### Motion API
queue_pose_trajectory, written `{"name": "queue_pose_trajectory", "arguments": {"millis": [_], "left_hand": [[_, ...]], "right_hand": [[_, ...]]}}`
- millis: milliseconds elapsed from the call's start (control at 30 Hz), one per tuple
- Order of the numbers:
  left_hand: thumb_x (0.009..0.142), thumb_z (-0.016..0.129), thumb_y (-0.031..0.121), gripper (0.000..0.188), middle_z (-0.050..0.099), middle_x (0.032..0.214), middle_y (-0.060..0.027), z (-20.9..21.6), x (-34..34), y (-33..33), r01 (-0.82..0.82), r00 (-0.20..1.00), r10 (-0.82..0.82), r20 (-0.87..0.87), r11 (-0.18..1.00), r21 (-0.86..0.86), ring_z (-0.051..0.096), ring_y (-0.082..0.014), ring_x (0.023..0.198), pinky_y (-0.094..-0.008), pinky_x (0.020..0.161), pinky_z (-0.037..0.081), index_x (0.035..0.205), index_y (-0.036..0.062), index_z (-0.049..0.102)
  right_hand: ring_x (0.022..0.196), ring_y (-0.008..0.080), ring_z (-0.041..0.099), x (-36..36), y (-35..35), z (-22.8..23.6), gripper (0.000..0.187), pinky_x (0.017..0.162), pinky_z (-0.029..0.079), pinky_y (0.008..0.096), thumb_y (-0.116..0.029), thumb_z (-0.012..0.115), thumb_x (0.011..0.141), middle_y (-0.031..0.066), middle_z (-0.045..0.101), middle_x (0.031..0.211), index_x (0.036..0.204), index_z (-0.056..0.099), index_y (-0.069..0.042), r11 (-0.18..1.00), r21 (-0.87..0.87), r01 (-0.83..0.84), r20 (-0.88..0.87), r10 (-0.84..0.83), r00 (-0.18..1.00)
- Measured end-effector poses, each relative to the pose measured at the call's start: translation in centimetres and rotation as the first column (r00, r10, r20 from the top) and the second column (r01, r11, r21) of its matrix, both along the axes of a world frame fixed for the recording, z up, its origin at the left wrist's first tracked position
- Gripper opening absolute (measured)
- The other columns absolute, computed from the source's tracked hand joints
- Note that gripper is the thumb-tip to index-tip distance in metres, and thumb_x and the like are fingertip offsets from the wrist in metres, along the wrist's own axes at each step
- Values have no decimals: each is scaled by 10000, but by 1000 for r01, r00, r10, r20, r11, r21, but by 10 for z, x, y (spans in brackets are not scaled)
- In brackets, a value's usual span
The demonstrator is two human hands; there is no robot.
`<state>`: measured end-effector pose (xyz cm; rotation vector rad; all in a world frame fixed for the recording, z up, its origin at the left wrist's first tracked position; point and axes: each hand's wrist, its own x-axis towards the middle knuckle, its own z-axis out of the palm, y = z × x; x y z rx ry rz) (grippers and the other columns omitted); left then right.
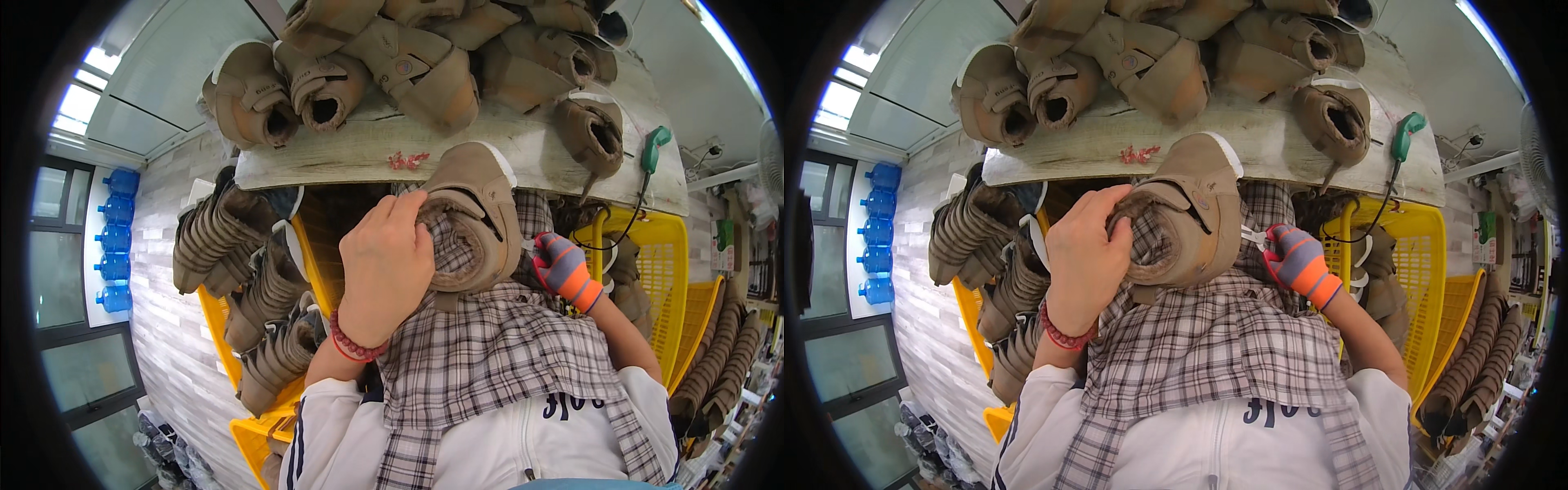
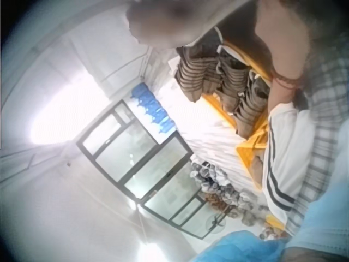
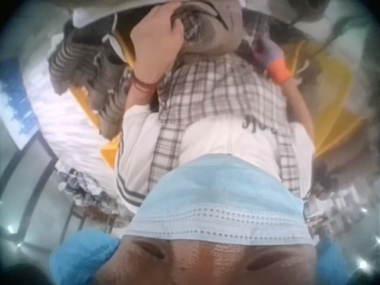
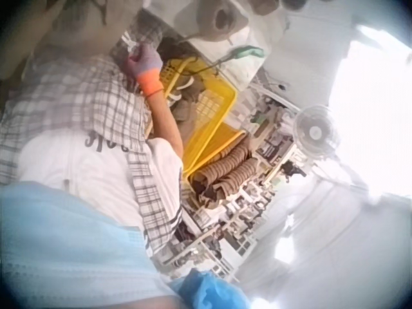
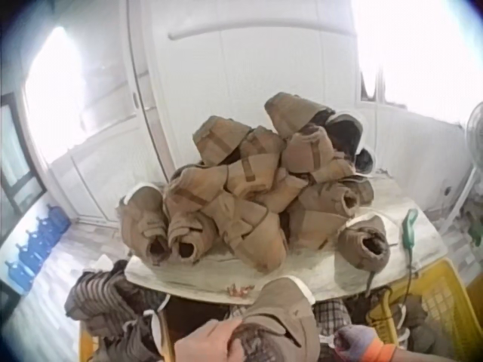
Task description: The person uses a handheld electric trimmer and scissors to trim the interior lining of several beige slip-on shoes. They repeatedly pick up shoes from a pile, trim the inside, and place them into a yellow basket.
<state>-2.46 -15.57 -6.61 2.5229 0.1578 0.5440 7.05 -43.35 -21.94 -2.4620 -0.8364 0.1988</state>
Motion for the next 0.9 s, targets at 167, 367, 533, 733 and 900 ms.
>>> {"name": "queue_pose_trajectory", "arguments": {"millis": [167,367,533,733,900], "left_hand": [[718,575,8,263,613,784,-144,-7,7,-5,-45,999,44,-9,993,-105,608,-257,673,-326,627,480,980,1,599],[724,562,0,187,590,744,-166,-11,13,-12,-58,998,60,7,982,-177,598,-293,655,-348,614,474,911,-12,560],[724,553,-4,185,587,753,-186,-16,14,-12,-64,996,76,44,973,-221,589,-339,673,-382,610,466,908,-14,537],[721,553,-1,166,582,732,-181,-19,15,-6,-77,997,80,3,966,-246,581,-343,658,-394,593,455,885,-11,528],[720,556,0,163,574,708,-177,-19,16,-4,-76,996,83,17,963,-259,576,-341,645,-392,587,452,881,-10,532]], "right_hand": [[730,325,591,-6,28,-5,290,619,490,368,-140,702,701,131,614,838,959,589,-75,956,288,-63,-79,89,993],[854,267,585,1,79,-34,362,743,472,339,-147,689,748,98,605,977,1078,559,-74,882,439,-174,-38,211,977],[870,257,584,4,82,-44,372,762,470,333,-144,687,754,94,605,993,1094,555,-73,863,472,-177,-87,245,966],[890,246,584,9,84,-47,383,784,467,327,-139,685,762,89,605,1012,1114,550,-72,858,476,-191,-113,275,955],[906,237,583,12,80,-48,392,803,464,321,-136,683,769,85,605,1028,1131,546,-71,857,481,-185,-135,281,950]]}}
